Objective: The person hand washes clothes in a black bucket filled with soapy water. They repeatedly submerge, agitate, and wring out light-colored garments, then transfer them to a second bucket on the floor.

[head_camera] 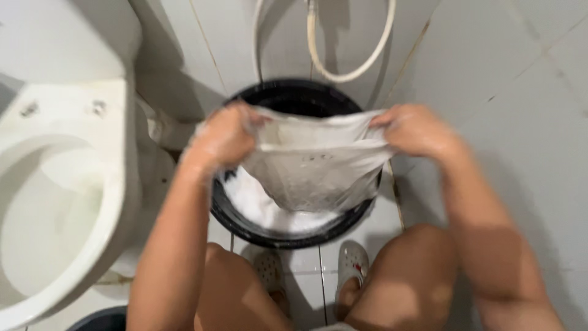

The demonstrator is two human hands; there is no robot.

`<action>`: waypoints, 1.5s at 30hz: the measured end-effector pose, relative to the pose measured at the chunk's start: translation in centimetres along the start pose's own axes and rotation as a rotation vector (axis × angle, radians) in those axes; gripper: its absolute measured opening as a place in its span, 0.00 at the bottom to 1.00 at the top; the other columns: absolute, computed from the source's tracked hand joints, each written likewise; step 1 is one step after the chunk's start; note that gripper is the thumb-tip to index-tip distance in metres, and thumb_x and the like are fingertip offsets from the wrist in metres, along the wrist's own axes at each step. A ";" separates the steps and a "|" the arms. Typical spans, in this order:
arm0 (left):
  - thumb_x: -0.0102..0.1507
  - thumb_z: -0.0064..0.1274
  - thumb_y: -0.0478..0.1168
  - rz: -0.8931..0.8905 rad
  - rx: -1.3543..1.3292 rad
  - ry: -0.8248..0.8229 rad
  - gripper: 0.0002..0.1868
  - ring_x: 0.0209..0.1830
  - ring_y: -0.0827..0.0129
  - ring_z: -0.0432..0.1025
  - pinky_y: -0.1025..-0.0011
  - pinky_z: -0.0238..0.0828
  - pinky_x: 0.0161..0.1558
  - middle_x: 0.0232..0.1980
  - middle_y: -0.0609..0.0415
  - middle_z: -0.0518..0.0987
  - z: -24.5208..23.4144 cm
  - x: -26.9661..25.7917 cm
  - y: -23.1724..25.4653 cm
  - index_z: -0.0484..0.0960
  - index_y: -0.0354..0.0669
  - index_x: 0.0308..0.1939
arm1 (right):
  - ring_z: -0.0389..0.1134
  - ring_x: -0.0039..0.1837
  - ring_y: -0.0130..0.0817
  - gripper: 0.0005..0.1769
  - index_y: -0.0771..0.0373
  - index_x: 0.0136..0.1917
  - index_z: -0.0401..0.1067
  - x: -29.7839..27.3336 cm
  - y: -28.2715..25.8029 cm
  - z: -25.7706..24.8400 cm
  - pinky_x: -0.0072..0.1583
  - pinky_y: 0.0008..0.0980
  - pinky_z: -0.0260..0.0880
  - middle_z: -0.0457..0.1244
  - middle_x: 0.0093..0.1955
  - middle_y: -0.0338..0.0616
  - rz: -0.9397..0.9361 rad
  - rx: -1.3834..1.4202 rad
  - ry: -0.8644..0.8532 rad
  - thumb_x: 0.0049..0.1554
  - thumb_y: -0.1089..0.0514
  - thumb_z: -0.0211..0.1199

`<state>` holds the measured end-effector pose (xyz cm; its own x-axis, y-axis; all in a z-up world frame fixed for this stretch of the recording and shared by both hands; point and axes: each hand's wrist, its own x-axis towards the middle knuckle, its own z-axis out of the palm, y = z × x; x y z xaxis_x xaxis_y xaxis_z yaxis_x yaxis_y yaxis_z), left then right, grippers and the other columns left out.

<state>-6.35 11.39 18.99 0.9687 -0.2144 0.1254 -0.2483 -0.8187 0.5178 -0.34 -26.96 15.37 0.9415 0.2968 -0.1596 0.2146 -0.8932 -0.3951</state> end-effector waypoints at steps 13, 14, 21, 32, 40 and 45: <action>0.65 0.51 0.46 -0.408 0.286 -0.843 0.35 0.86 0.38 0.16 0.33 0.28 0.76 0.88 0.55 0.28 42.9 -5.6 -12.7 0.60 0.61 0.77 | 0.12 0.84 0.64 0.71 0.53 0.85 0.37 9.6 4.7 45.7 0.74 0.79 0.32 0.21 0.85 0.68 0.222 -0.376 -0.799 0.42 0.48 0.82; 0.66 0.49 0.46 -0.362 0.366 -0.841 0.34 0.85 0.37 0.17 0.35 0.26 0.77 0.87 0.55 0.31 44.6 -5.8 -13.2 0.59 0.58 0.77 | 0.13 0.83 0.64 0.75 0.53 0.85 0.35 9.4 4.5 46.1 0.73 0.80 0.32 0.19 0.84 0.71 0.279 -0.385 -0.802 0.41 0.50 0.84; 0.63 0.52 0.43 -0.348 0.344 -0.816 0.35 0.80 0.38 0.29 0.41 0.35 0.74 0.82 0.50 0.41 53.0 -3.2 -17.5 0.62 0.54 0.74 | 0.31 0.73 0.61 0.57 0.53 0.76 0.48 10.7 6.6 50.2 0.67 0.68 0.45 0.32 0.77 0.62 0.314 -0.192 -0.927 0.43 0.51 0.80; 0.56 0.56 0.38 -0.335 0.098 -0.863 0.36 0.72 0.40 0.48 0.49 0.49 0.68 0.74 0.43 0.56 52.8 -4.1 -17.7 0.66 0.48 0.70 | 0.50 0.57 0.47 0.34 0.55 0.62 0.63 13.0 9.4 49.3 0.56 0.54 0.58 0.50 0.62 0.55 0.150 -0.128 -0.882 0.47 0.50 0.75; 0.52 0.59 0.34 -0.326 -0.115 -0.446 0.37 0.67 0.41 0.61 0.55 0.59 0.64 0.68 0.37 0.68 36.8 -0.6 -17.0 0.70 0.43 0.66 | 0.64 0.45 0.36 0.19 0.57 0.52 0.74 12.6 8.3 27.9 0.47 0.44 0.67 0.63 0.50 0.50 0.126 0.000 -0.752 0.50 0.49 0.72; 0.54 0.59 0.35 -0.086 -0.374 0.126 0.33 0.69 0.45 0.68 0.61 0.66 0.68 0.69 0.40 0.72 23.9 0.5 -8.7 0.74 0.42 0.65 | 0.73 0.37 0.30 0.13 0.58 0.46 0.80 8.4 -0.3 16.6 0.42 0.38 0.73 0.71 0.43 0.47 0.148 0.363 -0.209 0.53 0.48 0.69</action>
<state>-3.85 5.71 -5.66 0.9850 -0.0676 0.1586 -0.1683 -0.5759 0.8000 3.17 -18.60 -0.89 0.8746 0.2698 -0.4029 -0.0586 -0.7660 -0.6402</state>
